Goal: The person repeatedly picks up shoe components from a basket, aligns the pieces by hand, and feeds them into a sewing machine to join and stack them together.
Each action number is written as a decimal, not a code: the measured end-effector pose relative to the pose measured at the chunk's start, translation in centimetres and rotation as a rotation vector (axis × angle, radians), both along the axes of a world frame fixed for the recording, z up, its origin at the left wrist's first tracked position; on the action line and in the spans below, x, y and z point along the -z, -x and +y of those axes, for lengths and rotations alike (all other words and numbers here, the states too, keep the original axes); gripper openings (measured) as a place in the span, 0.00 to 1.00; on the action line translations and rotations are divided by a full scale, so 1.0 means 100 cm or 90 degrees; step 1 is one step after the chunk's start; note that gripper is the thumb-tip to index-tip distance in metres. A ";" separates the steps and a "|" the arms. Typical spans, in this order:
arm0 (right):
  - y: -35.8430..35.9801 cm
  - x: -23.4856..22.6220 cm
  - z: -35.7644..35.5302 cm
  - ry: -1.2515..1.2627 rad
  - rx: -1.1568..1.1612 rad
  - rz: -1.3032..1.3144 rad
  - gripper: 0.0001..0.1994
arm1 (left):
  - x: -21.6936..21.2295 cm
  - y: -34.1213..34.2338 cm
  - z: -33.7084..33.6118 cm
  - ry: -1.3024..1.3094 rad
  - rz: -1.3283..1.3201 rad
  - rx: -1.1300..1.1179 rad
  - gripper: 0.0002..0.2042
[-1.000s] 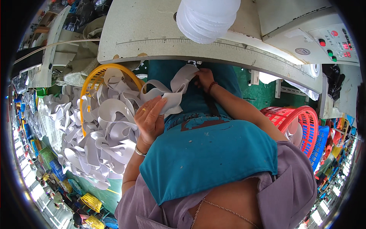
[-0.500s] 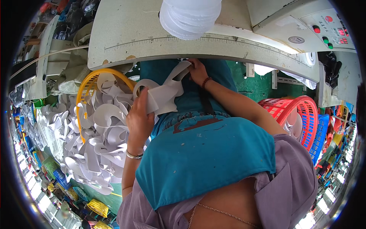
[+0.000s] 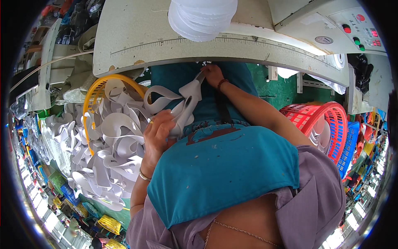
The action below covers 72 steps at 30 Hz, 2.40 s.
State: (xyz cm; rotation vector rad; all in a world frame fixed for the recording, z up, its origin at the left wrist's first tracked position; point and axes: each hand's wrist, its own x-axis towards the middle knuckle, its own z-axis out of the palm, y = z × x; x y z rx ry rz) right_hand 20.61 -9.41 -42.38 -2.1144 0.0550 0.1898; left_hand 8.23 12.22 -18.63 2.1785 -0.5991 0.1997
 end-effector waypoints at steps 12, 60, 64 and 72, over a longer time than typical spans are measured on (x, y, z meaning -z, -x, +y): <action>0.003 -0.036 -0.035 -0.493 0.074 0.203 0.13 | 0.027 -0.027 0.028 -0.254 0.285 -0.269 0.31; -0.014 -0.447 -0.070 -0.638 -0.345 -0.166 0.15 | -0.223 -0.149 -0.091 0.533 0.324 0.299 0.16; -0.029 -0.464 -0.079 -0.563 -0.327 -0.228 0.11 | -0.239 -0.168 -0.084 0.605 0.409 0.319 0.13; -0.088 -0.469 -0.077 -0.573 -0.224 -0.388 0.07 | -0.275 -0.237 -0.071 0.538 0.348 0.407 0.09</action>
